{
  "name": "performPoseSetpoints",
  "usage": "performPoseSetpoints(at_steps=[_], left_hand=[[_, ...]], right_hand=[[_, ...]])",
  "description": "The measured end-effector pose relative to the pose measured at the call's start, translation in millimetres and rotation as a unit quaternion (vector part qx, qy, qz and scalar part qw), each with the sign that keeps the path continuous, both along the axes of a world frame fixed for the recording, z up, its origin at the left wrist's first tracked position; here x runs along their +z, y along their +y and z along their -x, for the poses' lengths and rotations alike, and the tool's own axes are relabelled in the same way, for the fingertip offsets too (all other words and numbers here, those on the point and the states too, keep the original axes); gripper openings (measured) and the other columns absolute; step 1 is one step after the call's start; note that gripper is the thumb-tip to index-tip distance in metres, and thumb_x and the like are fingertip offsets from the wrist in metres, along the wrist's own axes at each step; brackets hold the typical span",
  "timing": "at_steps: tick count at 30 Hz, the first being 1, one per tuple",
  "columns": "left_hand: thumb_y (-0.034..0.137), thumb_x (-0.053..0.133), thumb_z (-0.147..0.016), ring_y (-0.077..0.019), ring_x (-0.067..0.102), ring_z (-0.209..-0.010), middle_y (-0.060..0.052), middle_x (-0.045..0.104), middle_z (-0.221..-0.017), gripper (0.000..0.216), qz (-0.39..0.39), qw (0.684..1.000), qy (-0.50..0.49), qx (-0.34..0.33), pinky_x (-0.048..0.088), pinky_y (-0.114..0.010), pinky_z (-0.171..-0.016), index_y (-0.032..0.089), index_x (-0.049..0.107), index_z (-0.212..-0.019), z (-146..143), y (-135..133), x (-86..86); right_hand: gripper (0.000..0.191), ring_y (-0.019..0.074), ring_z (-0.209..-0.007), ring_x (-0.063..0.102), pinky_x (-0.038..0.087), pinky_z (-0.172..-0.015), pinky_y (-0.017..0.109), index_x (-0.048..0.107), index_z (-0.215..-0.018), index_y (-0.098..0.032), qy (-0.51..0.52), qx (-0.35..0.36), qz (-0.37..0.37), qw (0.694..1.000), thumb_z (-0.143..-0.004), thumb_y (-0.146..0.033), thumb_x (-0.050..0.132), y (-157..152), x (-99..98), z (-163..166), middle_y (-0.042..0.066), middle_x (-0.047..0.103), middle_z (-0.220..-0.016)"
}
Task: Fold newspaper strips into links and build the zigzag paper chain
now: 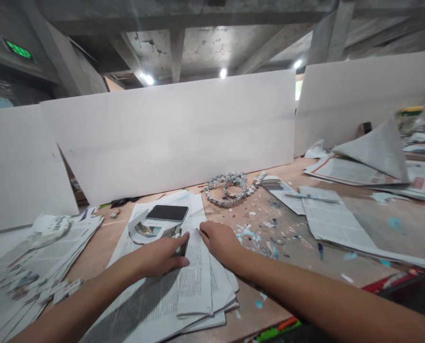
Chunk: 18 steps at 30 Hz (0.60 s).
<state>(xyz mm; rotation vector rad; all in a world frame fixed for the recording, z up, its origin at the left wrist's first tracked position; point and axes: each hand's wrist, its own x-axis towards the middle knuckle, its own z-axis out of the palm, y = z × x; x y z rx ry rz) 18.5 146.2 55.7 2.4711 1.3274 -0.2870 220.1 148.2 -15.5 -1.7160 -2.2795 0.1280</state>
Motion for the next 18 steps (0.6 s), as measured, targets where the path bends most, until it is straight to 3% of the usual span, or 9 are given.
performPoseSetpoints(at_steps=[3,6,11,18], left_hand=[[0.038,0.07,-0.091,-0.0399,0.067,-0.118,-0.023,0.068,-0.132,0.077,-0.002,1.0,0.01,0.005,0.054,-0.052,-0.093,0.015,0.036,-0.157,2.0,-16.5,3.9],[0.031,0.068,-0.089,-0.0459,0.07,-0.11,-0.025,0.075,-0.117,0.073,-0.004,0.999,0.034,0.008,0.055,-0.054,-0.087,0.015,0.041,-0.155,-0.1,-38.3,13.2],[0.03,0.062,-0.092,-0.0473,0.074,-0.1,-0.027,0.078,-0.107,0.063,0.012,0.998,0.069,0.002,0.058,-0.054,-0.078,0.016,0.048,-0.152,-0.8,-72.0,27.2],[0.037,0.058,-0.094,-0.0479,0.077,-0.086,-0.026,0.08,-0.095,0.058,0.03,0.994,0.108,-0.014,0.059,-0.056,-0.066,0.028,0.049,-0.15,19.2,-97.1,-2.9]], right_hand=[[0.021,0.0203,-0.093,0.071,0.06,-0.082,0.04,0.068,-0.114,-0.016,0.003,0.002,-0.004,1.0,-0.101,-0.031,0.062,0.6,-1.9,0.1,0.006,0.072,-0.11],[0.02,0.0201,-0.092,0.071,0.06,-0.082,0.04,0.068,-0.113,-0.016,0.003,0.002,-0.006,1.0,-0.101,-0.031,0.062,0.9,-3.1,0.1,0.006,0.072,-0.11],[0.02,0.02,-0.092,0.071,0.06,-0.081,0.04,0.068,-0.113,-0.016,-0.001,-0.001,-0.006,1.0,-0.101,-0.031,0.062,-0.9,-1.0,0.8,0.006,0.072,-0.109],[0.021,0.0206,-0.094,0.071,0.059,-0.083,0.041,0.067,-0.114,-0.016,-0.001,-0.003,-0.002,1.0,-0.101,-0.031,0.062,-2.8,1.4,2.2,0.006,0.071,-0.111]])
